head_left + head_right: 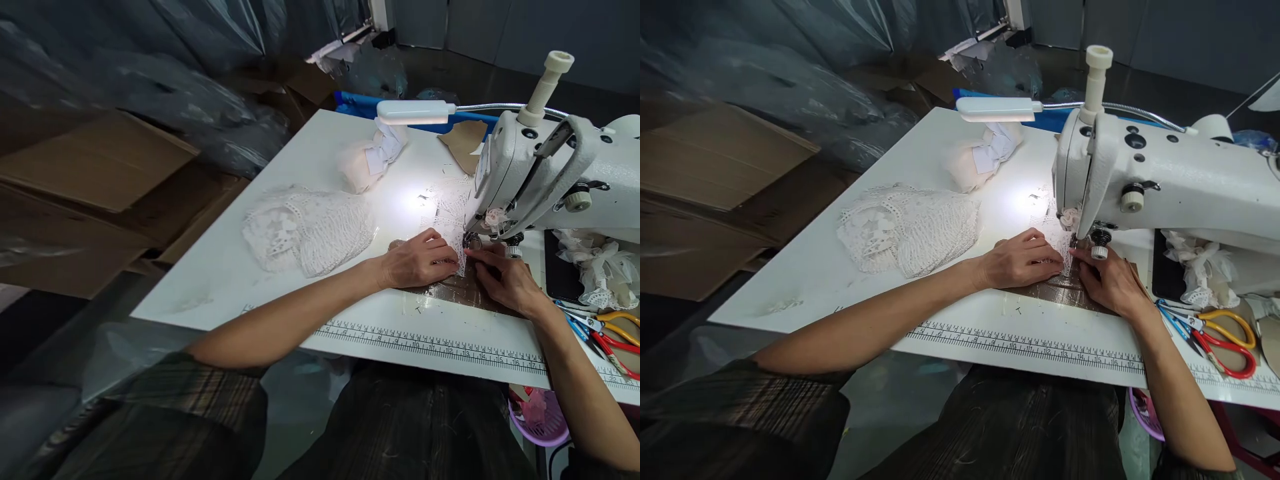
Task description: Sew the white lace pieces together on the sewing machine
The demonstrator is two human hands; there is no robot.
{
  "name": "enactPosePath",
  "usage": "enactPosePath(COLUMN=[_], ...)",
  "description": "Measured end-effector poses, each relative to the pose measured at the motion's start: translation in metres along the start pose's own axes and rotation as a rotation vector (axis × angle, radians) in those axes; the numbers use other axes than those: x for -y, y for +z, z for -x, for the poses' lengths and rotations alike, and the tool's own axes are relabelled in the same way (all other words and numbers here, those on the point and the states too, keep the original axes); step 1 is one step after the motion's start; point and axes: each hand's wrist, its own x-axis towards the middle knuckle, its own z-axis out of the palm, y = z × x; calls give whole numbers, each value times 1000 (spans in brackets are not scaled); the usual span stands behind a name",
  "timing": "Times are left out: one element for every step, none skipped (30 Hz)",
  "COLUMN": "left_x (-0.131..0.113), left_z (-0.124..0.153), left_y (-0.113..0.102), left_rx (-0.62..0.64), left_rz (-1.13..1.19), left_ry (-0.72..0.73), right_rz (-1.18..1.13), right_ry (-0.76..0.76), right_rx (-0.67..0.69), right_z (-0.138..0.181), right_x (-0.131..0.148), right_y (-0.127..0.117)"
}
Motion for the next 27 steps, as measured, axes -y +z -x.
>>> enactPosePath(left_x=[0,0,0,0,-1,-1,-1,-1,-1,-1,-1,-1,-1,-1,0,0,1,1,2,2,3,3,4,4,5,5,5], left_z=[0,1,1,1,1,1,0,0,-2,-3,-4,-5,-6,-6,-6,-6,-6,-5,-4,-3,-2,-2,-1,0,0,1,1], left_y=[0,0,1,1,1,1,1,1,1,0,0,-1,-1,-1,-2,-2,-1,-1,0,1,1,2,3,3,3,3,3], left_rx=[12,26,40,50,48,28,-3,-40,-82,-122,-157,-183,-198,-207,-205,-192,-173,-146,-116,-82,-49,-18,12,43,71,95,114], left_rz=[10,22,38,58,82,109,139,171,202,228,248,261,267,269,268,268,270,275,280,285,288,287,281,271,258,243,226], left_ry=[2,-2,-10,-21,-37,-60,-89,-124,-163,-197,-221,-234,-238,-234,-225,-216,-208,-199,-193,-189,-184,-176,-167,-153,-137,-120,-107], right_rz=[28,47,51,42,24,6,-5,-6,4,21,40,61,85,109,131,148,158,161,158,149,139,129,121,114,108,103,100], right_ry=[-21,-30,-28,-20,-10,-5,-14,-37,-76,-124,-173,-213,-242,-261,-274,-284,-294,-306,-319,-331,-343,-352,-356,-357,-354,-349,-342], right_rx=[21,32,37,36,36,41,53,67,78,78,64,37,7,-17,-32,-43,-50,-55,-60,-66,-70,-75,-80,-83,-85,-86,-84], right_z=[0,-1,-1,-1,-1,0,1,3,5,7,9,12,14,16,18,20,21,22,23,24,24,25,25,25,25,25,25], right_x=[-1,-2,-3,-2,-2,0,2,5,9,12,15,17,19,19,19,19,18,17,16,15,14,13,13,13,12,12,12], right_y=[1,1,0,-2,-4,-8,-12,-15,-17,-17,-16,-13,-8,-3,2,7,10,13,14,15,14,14,13,12,12,13,14])
